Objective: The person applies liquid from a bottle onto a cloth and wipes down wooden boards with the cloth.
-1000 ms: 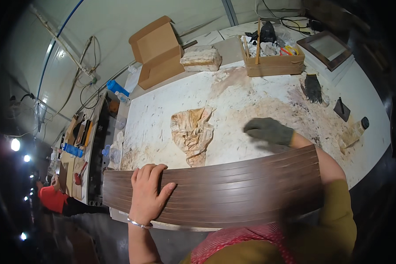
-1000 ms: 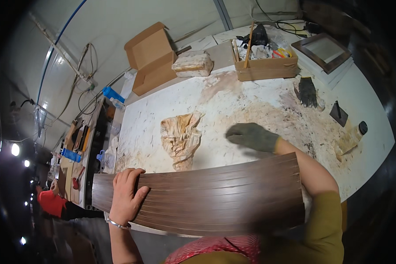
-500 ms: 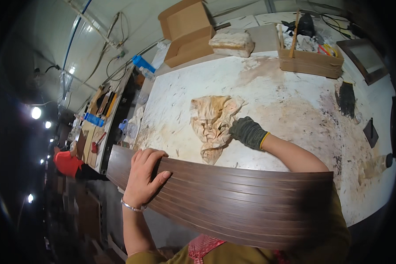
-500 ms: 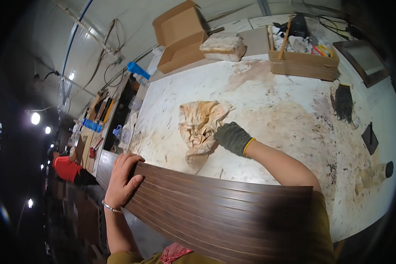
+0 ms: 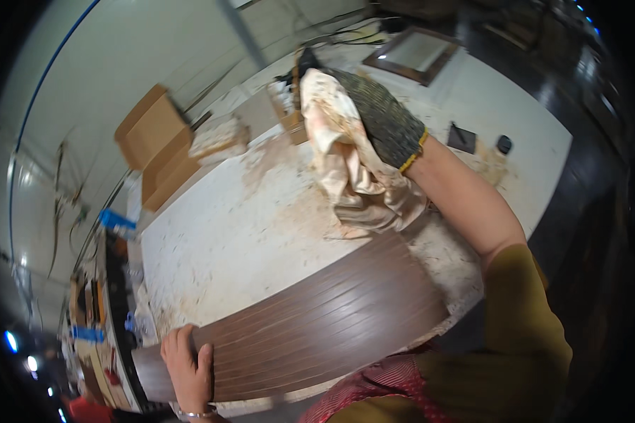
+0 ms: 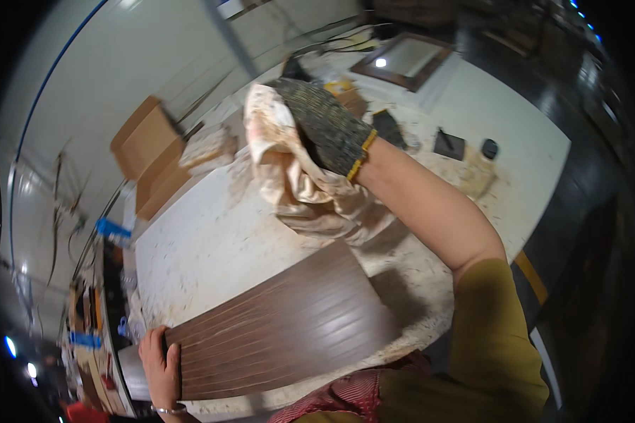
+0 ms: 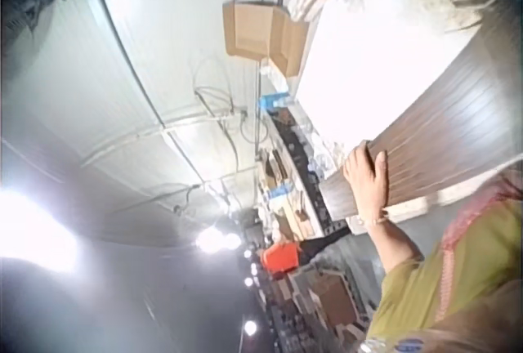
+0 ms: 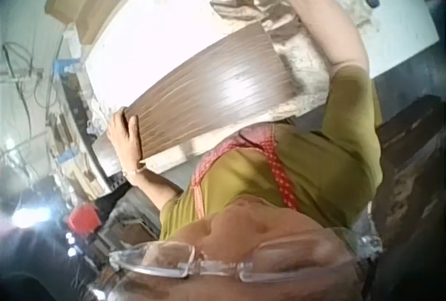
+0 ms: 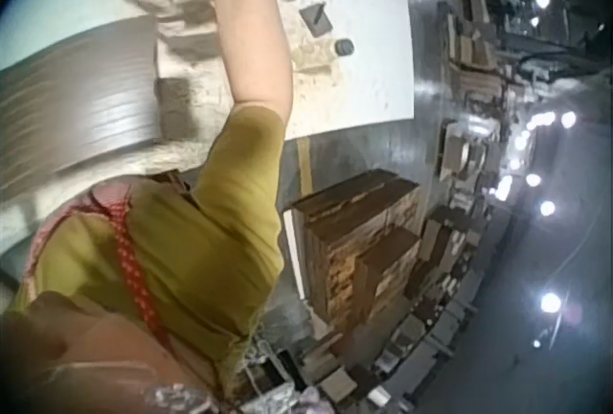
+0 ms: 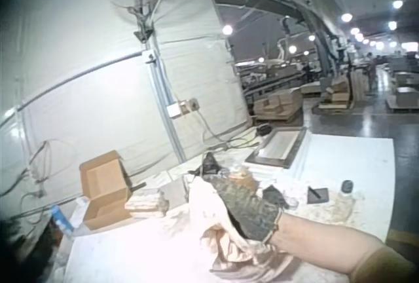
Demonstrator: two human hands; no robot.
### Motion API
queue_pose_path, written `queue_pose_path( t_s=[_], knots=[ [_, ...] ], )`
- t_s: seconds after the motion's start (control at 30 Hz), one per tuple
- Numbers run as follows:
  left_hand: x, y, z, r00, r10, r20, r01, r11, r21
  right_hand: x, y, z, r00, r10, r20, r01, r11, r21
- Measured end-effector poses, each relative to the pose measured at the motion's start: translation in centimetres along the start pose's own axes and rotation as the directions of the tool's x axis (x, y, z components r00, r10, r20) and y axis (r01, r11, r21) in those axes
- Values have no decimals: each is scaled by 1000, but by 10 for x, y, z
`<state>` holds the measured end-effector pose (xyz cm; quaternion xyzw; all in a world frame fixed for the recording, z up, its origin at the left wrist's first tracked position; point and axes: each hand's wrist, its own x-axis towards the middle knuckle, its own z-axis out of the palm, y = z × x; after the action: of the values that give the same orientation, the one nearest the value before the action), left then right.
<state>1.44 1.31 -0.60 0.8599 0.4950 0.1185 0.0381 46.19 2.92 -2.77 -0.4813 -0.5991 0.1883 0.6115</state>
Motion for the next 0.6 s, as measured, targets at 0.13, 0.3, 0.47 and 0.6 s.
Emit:
queue_pose_path(
  t_s=[0.13, 0.3, 0.47, 0.6],
  knots=[
    [-10, 1, -9, 996, -1, 87, -6, 997, 76, 0, -20, -28, 997, -77, 15, 63, 673, -737],
    [-4, 5, -7, 992, 4, 124, -9, 999, 43, -51, 77, -39, 928, 371, 40, -264, 729, -631],
    [-5, 1, -6, 993, 1, 122, -4, 1000, 29, -131, 87, -53, 898, 440, -10, -351, 702, -620],
    [-7, -3, -8, 993, -14, 120, 14, 1000, 0, -187, 92, -52, 907, 420, 11, -343, 755, -558]
  ],
)
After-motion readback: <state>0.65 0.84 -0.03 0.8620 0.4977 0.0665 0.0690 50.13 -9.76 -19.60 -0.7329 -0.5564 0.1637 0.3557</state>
